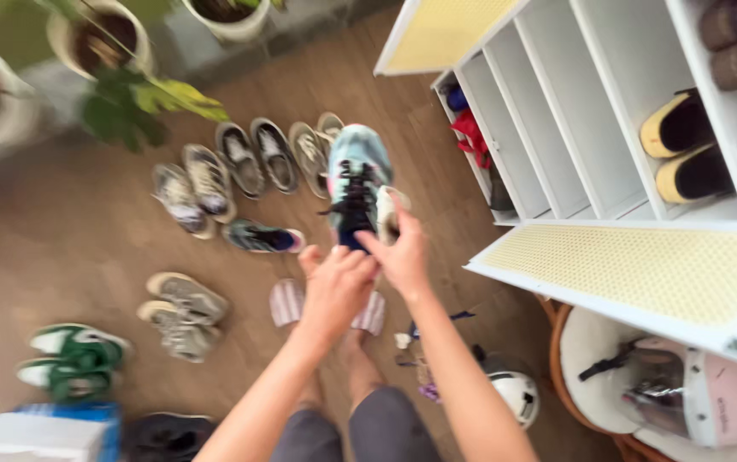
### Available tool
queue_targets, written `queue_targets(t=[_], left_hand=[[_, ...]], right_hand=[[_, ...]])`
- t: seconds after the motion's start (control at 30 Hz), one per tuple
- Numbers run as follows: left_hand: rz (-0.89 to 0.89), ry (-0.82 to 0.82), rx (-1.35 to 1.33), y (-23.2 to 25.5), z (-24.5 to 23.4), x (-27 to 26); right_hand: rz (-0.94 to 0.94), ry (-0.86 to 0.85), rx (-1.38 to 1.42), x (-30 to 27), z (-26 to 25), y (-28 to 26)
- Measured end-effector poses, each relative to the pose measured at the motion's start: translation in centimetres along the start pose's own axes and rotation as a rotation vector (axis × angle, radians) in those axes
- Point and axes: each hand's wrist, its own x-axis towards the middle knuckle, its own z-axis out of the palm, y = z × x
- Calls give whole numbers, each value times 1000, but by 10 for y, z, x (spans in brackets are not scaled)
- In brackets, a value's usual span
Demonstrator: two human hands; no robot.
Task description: The person wipes several pairs of sneakers with a cloth, cleaning the uppers, soles, and laces. After wiping each shoe, the person places it into a white shoe cabinet. The process is repeated for multiple pairs of shoes.
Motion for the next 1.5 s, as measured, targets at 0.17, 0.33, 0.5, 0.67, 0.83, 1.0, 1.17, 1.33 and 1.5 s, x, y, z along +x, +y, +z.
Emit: queue_targets(t=[0.17, 0.33, 0.5, 0.67, 0.83, 1.0, 1.17, 1.33, 1.5], left_hand=[[177, 157, -66, 61, -89, -25], [-320, 408, -737, 49, -127, -30], [-592, -222, -1773, 5, -119, 22], [-536, -183, -1883, -15, -150, 29], [-532, -78, -1781, 8, -199, 11], [-236, 56, -1403, 30, -227, 9], [-348, 144, -1066, 35, -225, 12], [-430, 216, -1158, 23, -230, 5], [-443, 172, -1307, 13, -237, -11]], right_hand=[[-31, 156, -96, -16, -46, -82], [37, 205, 216, -12, -96, -137], [5, 69, 798, -17, -111, -197], [137, -268, 578, -20, -131, -238], [123, -359, 953, 9, -193, -264], [196, -96, 788, 47, -185, -320], [-539, -66, 162, 27, -122, -339], [-774, -62, -227, -3, -107, -322], [-645, -382, 251, -10, -152, -318]])
